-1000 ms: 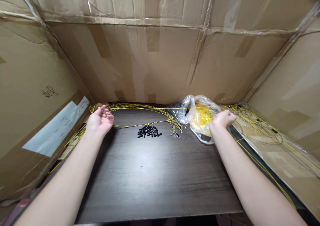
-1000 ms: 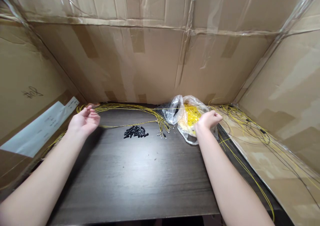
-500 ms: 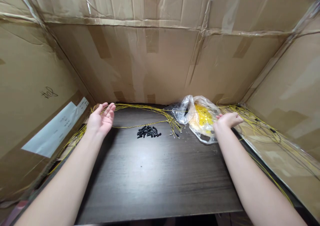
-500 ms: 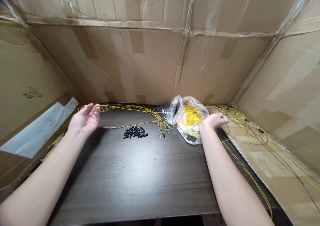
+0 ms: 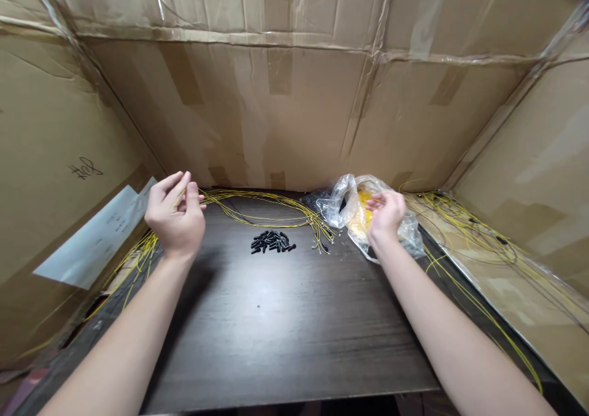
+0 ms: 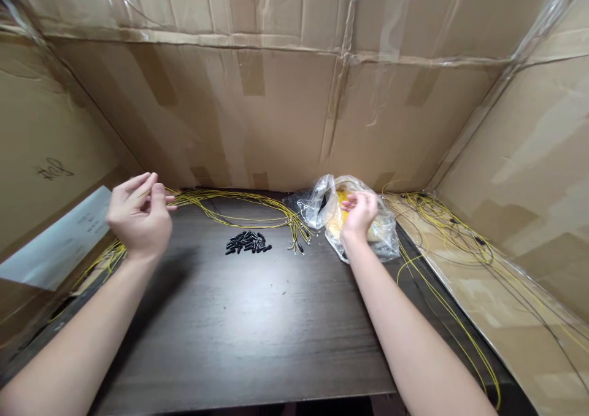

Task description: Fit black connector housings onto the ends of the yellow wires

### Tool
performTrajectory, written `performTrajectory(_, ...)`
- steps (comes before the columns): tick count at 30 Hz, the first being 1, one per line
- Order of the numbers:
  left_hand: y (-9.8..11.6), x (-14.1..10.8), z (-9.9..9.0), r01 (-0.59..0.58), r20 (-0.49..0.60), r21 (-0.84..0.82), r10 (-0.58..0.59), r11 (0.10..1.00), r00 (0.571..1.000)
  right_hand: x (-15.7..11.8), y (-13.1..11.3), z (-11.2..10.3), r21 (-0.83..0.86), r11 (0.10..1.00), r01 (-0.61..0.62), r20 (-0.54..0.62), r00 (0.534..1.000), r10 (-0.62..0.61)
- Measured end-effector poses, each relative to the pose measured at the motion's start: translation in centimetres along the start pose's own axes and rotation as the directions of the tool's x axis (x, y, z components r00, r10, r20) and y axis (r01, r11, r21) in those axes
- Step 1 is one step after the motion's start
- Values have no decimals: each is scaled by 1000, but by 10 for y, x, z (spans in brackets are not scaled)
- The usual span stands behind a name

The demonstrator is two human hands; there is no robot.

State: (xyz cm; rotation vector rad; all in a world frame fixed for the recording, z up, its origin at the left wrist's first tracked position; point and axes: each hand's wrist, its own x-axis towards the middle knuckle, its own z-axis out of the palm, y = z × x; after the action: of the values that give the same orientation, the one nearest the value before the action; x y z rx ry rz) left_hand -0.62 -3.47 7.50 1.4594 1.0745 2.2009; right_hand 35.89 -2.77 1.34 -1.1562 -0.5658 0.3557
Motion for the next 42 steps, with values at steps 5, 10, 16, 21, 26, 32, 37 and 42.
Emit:
performTrajectory(5,12,-17,11,393,160,-125,-373,911,914,-53,2,17,39,992,-119,494,865,84)
performTrajectory(10,2,-25,14,450,590,127,-432,884,682,-74,-8,18,-156,981,-112,713,675,190)
performTrajectory(16,-5,-33,16,291,826,233,-347,928,444,-89,-9,15,-331,878,345,876,459,150)
performTrajectory(21,-8,-37,17,-2,883,223,-201,975,424,-97,-9,11,-348,615,708,915,400,57)
performTrajectory(26,-7,-38,15,-177,907,242,-158,954,392,-95,-18,11,-293,520,803,918,387,-81)
performTrajectory(32,-4,-39,16,-318,912,284,-152,905,380,-100,-27,10,-42,612,790,930,255,-266)
performTrajectory(37,-4,-39,16,-304,911,285,-158,909,381,-104,-28,10,37,614,788,921,211,-326)
performTrajectory(42,0,-41,16,-296,912,292,-171,910,373,-104,-26,11,77,606,792,923,173,-344)
